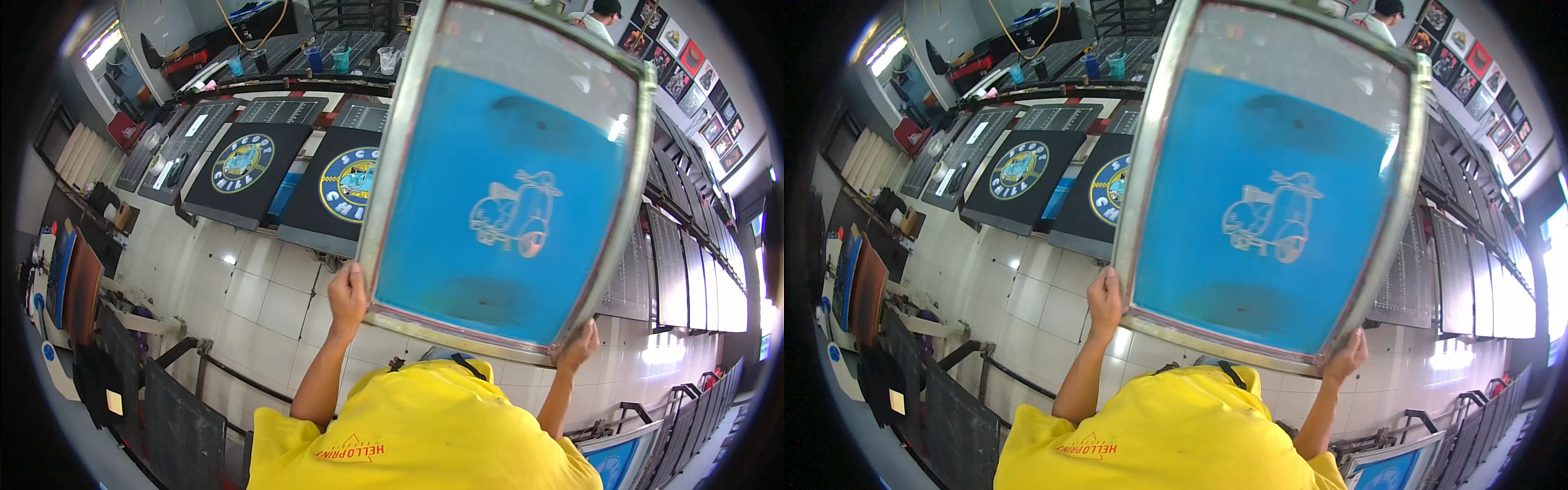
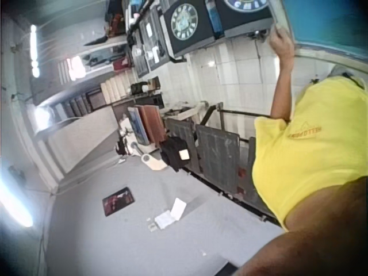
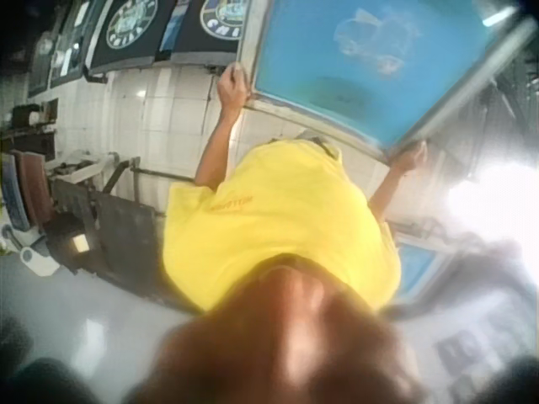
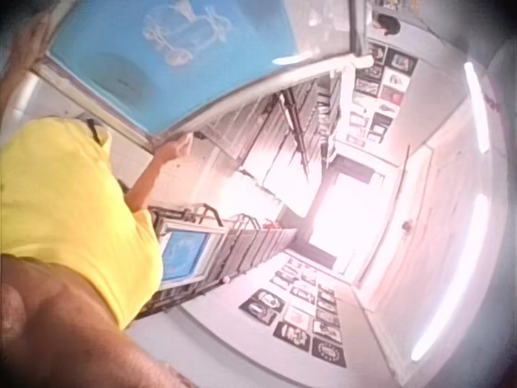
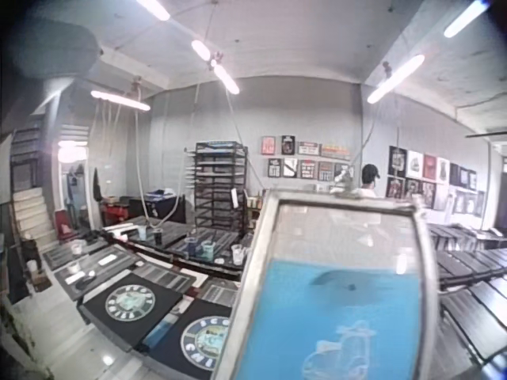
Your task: The person uses a heat gun to dry a printed shirt on a platen, then places a silk screen over the shirt and applies dark ink using a scraper.
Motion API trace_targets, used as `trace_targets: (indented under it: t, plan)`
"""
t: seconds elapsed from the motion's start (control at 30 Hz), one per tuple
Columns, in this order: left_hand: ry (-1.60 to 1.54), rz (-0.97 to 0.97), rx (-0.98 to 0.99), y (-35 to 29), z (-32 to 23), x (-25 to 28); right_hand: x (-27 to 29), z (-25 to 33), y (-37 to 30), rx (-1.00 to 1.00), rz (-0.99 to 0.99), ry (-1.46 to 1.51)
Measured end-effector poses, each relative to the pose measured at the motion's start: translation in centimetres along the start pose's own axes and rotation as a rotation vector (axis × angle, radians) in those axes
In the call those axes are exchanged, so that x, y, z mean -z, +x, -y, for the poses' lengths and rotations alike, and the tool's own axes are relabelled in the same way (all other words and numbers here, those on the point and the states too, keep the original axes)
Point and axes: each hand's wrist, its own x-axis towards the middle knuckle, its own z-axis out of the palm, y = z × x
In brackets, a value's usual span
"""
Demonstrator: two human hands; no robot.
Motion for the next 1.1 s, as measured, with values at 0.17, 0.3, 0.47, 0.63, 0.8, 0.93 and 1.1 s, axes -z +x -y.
trace_targets:
  t: [0.17, 0.3, 0.47, 0.63, 0.8, 0.93, 1.1]
  plan:
    - [0.173, -0.034, 0.167, -0.9, 4.4, 4.7, -6.9, -0.2, -2.9, -0.001, 0.148, -0.173]
    - [0.219, -0.059, 0.19, -0.5, 7.0, 6.4, -8.9, -2.9, -3.0, -0.159, 0.243, -0.375]
    - [0.258, -0.007, 0.261, 1.2, 8.6, 6.8, -11.4, -5.5, -3.6, -0.165, 0.197, -0.494]
    - [0.276, 0.073, 0.221, 4.5, 9.0, 4.8, -10.7, -8.4, -1.4, -0.322, 0.206, -0.351]
    - [0.112, 0.195, 0.201, 8.5, 7.8, 3.1, -12.3, -5.6, -0.2, -0.249, 0.062, -0.549]
    - [-0.004, 0.29, 0.225, 10.6, 6.7, 2.5, -11.4, -6.8, 1.3, -0.237, 0.056, -0.614]
    - [-0.008, 0.437, 0.156, 12.6, 3.6, 3.9, -11.8, -6.0, 0.9, -0.205, 0.042, -0.681]
